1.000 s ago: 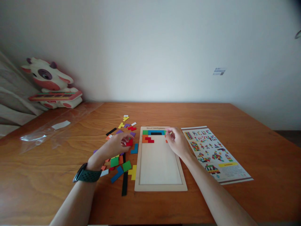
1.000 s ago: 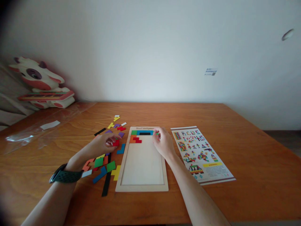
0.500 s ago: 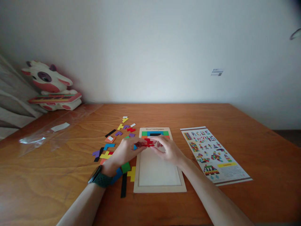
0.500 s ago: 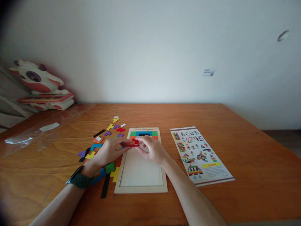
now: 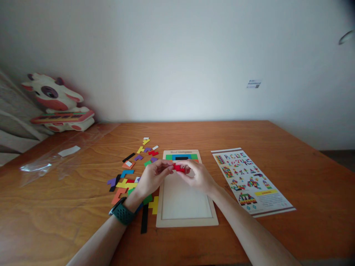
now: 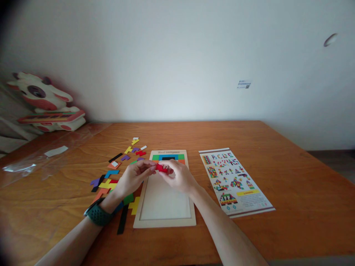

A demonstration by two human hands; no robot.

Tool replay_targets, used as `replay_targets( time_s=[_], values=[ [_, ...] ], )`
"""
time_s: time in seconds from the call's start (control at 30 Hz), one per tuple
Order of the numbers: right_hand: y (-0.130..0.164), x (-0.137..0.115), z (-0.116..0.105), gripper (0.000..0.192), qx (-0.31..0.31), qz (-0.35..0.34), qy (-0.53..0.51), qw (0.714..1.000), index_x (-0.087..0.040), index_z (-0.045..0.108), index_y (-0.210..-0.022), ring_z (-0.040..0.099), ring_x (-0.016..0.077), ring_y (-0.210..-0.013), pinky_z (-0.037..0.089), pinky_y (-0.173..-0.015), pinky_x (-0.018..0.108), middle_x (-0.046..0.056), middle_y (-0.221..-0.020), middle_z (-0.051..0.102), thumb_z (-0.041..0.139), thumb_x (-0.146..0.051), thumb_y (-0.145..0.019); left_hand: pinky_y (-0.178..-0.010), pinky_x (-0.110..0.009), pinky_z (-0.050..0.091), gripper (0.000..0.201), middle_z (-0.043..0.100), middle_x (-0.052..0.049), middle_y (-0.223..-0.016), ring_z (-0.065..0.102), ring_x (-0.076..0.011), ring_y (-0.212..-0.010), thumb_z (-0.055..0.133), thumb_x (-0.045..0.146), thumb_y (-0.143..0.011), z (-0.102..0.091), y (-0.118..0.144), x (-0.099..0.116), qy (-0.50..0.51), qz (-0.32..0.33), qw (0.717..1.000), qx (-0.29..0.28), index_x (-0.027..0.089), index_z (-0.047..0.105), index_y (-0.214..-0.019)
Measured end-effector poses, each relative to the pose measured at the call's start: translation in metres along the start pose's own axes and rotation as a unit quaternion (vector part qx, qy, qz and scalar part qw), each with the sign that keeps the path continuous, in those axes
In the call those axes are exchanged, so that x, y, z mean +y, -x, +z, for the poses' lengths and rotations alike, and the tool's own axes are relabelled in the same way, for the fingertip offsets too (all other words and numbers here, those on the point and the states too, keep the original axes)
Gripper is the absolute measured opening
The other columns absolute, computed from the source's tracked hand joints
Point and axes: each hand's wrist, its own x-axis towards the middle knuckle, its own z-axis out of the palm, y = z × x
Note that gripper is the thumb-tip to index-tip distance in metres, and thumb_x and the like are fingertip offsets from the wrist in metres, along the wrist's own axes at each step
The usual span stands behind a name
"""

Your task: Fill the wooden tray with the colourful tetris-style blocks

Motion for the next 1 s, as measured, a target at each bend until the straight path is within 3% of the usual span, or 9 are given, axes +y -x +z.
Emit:
replay_targets(
  time_s=[0.1, 0.17, 0.37, 0.43, 0.57, 0.67, 0.8, 0.9, 1.0],
  values=[
    [-0.001, 0.0, 0.004, 0.021, 0.066, 0.048, 0.005, 0.997, -0.022, 0.064, -0.107, 0.069, 0.0142, -0.072, 0.059, -0.067, 0.026, 0.003, -0.088, 0.073, 0.068, -0.017, -0.087, -0.085, -0.033, 0.058, 0.038, 0.077, -0.009, -0.099, 0.073, -0.0208, -0.09, 0.073, 0.046, -0.084, 0.001, 0.0, -0.004, -0.014, -0.008, 0.999, 0.038, 0.015, 0.068, -0.104],
    [-0.001, 0.0, 0.004, 0.012, 0.098, 0.053, 0.024, 0.993, -0.022, 0.064, -0.097, 0.068, 0.0142, -0.069, 0.058, -0.066, 0.027, 0.003, -0.086, 0.072, 0.068, -0.017, -0.086, -0.089, -0.034, 0.057, 0.037, 0.077, -0.009, -0.105, 0.073, -0.0223, -0.096, 0.07, 0.046, -0.085, 0.002, 0.001, -0.003, -0.028, -0.014, 0.999, 0.034, 0.016, 0.07, -0.107],
    [0.001, -0.005, 0.008, 0.009, 0.055, -0.001, 0.047, 0.997, -0.022, 0.063, -0.09, 0.067, 0.0162, -0.077, 0.057, -0.068, 0.028, 0.004, -0.087, 0.069, 0.064, -0.014, -0.087, -0.096, -0.037, 0.056, 0.035, 0.077, -0.008, -0.111, 0.071, -0.0253, -0.106, 0.066, 0.046, -0.089, 0.009, 0.004, 0.008, -0.016, -0.014, 0.999, -0.048, 0.018, 0.075, -0.108],
    [0.002, -0.008, 0.012, 0.011, 0.057, 0.005, 0.053, 0.997, -0.022, 0.062, -0.091, 0.066, 0.0154, -0.074, 0.056, -0.066, 0.027, 0.003, -0.087, 0.067, 0.063, -0.013, -0.087, -0.095, -0.038, 0.057, 0.039, 0.076, -0.009, -0.112, 0.071, -0.0255, -0.105, 0.068, 0.045, -0.087, 0.012, 0.004, 0.008, 0.004, -0.02, 0.999, -0.046, 0.017, 0.073, -0.113],
    [0.002, -0.009, 0.017, 0.016, 0.101, 0.061, 0.062, 0.991, -0.022, 0.058, -0.097, 0.063, 0.0134, -0.067, 0.054, -0.063, 0.025, 0.001, -0.083, 0.064, 0.063, -0.013, -0.085, -0.093, -0.038, 0.059, 0.042, 0.075, -0.01, -0.114, 0.073, -0.024, -0.102, 0.073, 0.043, -0.084, 0.015, 0.004, 0.002, 0.023, -0.02, 0.999, 0.015, 0.017, 0.069, -0.117],
    [0.002, -0.006, 0.016, 0.014, 0.118, 0.084, 0.067, 0.987, -0.023, 0.052, -0.089, 0.059, 0.013, -0.063, 0.05, -0.059, 0.024, -0.002, -0.075, 0.058, 0.061, -0.014, -0.086, -0.099, -0.039, 0.057, 0.036, 0.075, -0.009, -0.117, 0.071, -0.0238, -0.107, 0.072, 0.041, -0.086, 0.016, 0.005, 0.003, 0.024, -0.01, 1.0, -0.007, 0.018, 0.071, -0.114],
    [0.003, -0.002, 0.014, 0.021, 0.083, 0.053, 0.066, 0.993, -0.023, 0.049, -0.08, 0.057, 0.0137, -0.068, 0.051, -0.061, 0.025, 0.0, -0.082, 0.053, 0.057, -0.004, -0.078, -0.104, -0.04, 0.054, 0.037, 0.07, -0.01, -0.128, 0.066, -0.0257, -0.118, 0.07, 0.038, -0.088, 0.019, 0.008, 0.005, 0.009, 0.002, 0.999, -0.041, 0.018, 0.071, -0.119],
    [0.004, -0.001, 0.013, 0.029, 0.051, 0.046, 0.016, 0.998, -0.022, 0.055, -0.087, 0.059, 0.0133, -0.072, 0.054, -0.066, 0.027, 0.002, -0.095, 0.054, 0.057, 0.002, -0.071, -0.105, -0.041, 0.053, 0.039, 0.067, -0.011, -0.132, 0.065, -0.0265, -0.12, 0.07, 0.036, -0.088, 0.021, 0.01, 0.006, 0.01, 0.004, 0.998, -0.064, 0.017, 0.069, -0.122],
    [0.004, -0.001, 0.013, 0.033, 0.035, 0.037, -0.01, 0.999, -0.023, 0.058, -0.098, 0.061, 0.0137, -0.076, 0.057, -0.071, 0.03, 0.005, -0.103, 0.056, 0.061, 0.0, -0.074, -0.105, -0.043, 0.053, 0.043, 0.069, -0.012, -0.128, 0.068, -0.0259, -0.116, 0.07, 0.036, -0.088, 0.02, 0.009, 0.006, 0.037, -0.01, 0.997, -0.07, 0.017, 0.066, -0.126]
  ],
)
